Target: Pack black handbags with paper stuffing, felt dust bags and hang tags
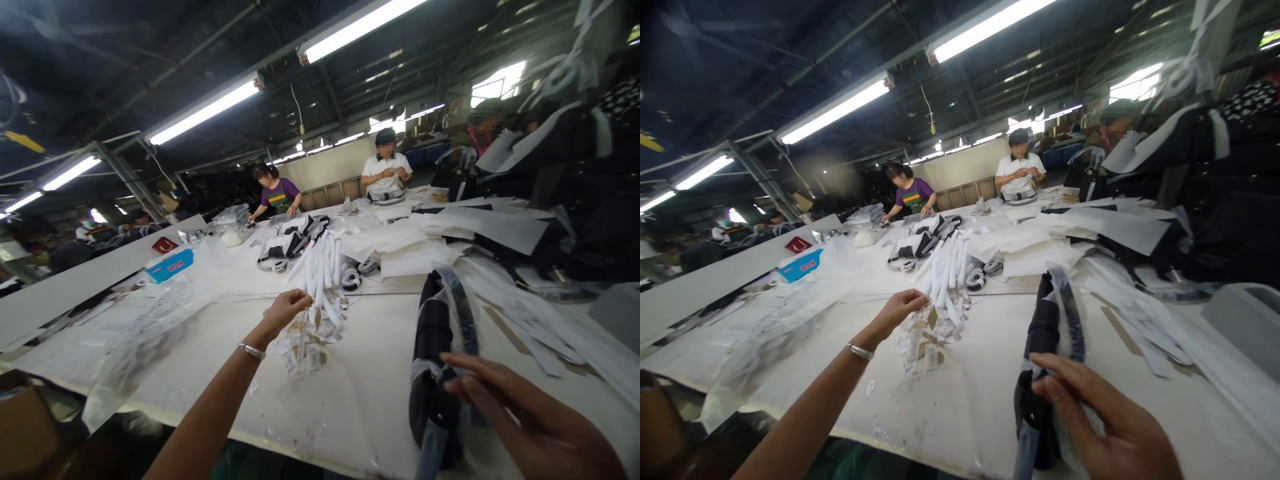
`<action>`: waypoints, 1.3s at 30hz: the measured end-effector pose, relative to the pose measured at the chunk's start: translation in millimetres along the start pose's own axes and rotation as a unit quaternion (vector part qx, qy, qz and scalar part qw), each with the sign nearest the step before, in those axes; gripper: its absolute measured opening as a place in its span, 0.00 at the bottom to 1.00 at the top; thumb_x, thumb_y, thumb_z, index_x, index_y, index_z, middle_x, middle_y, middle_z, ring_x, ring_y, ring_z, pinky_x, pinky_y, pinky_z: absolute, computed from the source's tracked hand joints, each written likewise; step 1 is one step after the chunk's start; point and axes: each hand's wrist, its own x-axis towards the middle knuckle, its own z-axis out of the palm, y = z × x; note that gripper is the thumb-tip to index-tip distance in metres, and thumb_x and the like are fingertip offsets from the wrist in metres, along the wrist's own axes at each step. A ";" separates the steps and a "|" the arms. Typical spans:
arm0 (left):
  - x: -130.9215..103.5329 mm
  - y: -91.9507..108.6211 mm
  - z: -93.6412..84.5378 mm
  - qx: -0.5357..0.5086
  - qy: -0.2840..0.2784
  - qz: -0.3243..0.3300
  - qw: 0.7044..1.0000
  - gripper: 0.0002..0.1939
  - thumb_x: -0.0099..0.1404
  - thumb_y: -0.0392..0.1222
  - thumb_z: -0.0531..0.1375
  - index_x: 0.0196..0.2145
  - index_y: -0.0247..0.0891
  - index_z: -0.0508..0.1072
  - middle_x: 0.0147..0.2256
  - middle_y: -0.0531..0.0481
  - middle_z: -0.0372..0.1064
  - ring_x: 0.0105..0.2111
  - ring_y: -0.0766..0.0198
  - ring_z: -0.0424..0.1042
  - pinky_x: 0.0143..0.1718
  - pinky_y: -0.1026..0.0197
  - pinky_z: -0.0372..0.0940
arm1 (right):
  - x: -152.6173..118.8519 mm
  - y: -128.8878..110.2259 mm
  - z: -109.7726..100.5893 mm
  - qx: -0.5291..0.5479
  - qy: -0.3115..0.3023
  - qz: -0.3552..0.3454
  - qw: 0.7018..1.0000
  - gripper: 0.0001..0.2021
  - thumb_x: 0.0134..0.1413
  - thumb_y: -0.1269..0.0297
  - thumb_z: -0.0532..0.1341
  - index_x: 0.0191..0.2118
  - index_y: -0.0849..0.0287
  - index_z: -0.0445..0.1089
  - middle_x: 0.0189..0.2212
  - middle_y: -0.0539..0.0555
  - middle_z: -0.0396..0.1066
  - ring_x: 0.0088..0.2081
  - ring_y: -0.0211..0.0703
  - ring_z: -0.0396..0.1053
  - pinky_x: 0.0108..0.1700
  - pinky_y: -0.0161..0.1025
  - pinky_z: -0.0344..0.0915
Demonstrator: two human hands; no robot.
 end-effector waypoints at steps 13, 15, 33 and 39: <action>-3.7 103.0 2.7 -0.174 -0.048 0.030 0.983 0.18 0.60 0.54 0.66 0.35 0.36 0.72 0.39 0.43 0.76 0.39 0.60 0.77 0.46 0.57 0.69 | 131.7 -99.8 129.5 -0.065 -0.299 -0.208 0.929 0.33 0.46 0.57 0.69 0.61 0.54 0.67 0.60 0.58 0.66 0.60 0.57 0.63 0.59 0.50 0.61; -6.0 106.2 7.5 -0.192 -0.058 0.029 0.979 0.17 0.61 0.52 0.66 0.35 0.35 0.72 0.40 0.43 0.75 0.38 0.60 0.77 0.45 0.57 0.69 | 139.4 -101.2 138.3 -0.049 -0.317 -0.187 0.928 0.21 0.47 0.59 0.68 0.50 0.56 0.75 0.48 0.55 0.76 0.51 0.54 0.71 0.51 0.45 0.66; 3.7 52.6 16.8 -0.024 -0.024 0.048 0.998 0.21 0.64 0.60 0.57 0.38 0.39 0.73 0.37 0.42 0.77 0.27 0.62 0.72 0.23 0.64 0.61 | 157.4 -112.7 129.3 0.137 -0.277 -0.036 0.950 0.14 0.50 0.52 0.64 0.32 0.58 0.66 0.22 0.45 0.64 0.21 0.35 0.63 0.26 0.35 0.63; -15.0 59.6 48.9 0.095 0.073 0.214 0.970 0.16 0.63 0.51 0.63 0.46 0.43 0.74 0.44 0.47 0.73 0.44 0.57 0.72 0.46 0.55 0.68 | 143.0 -115.1 106.2 0.143 -0.258 0.001 0.956 0.16 0.48 0.50 0.67 0.33 0.59 0.68 0.28 0.49 0.70 0.26 0.38 0.68 0.28 0.35 0.64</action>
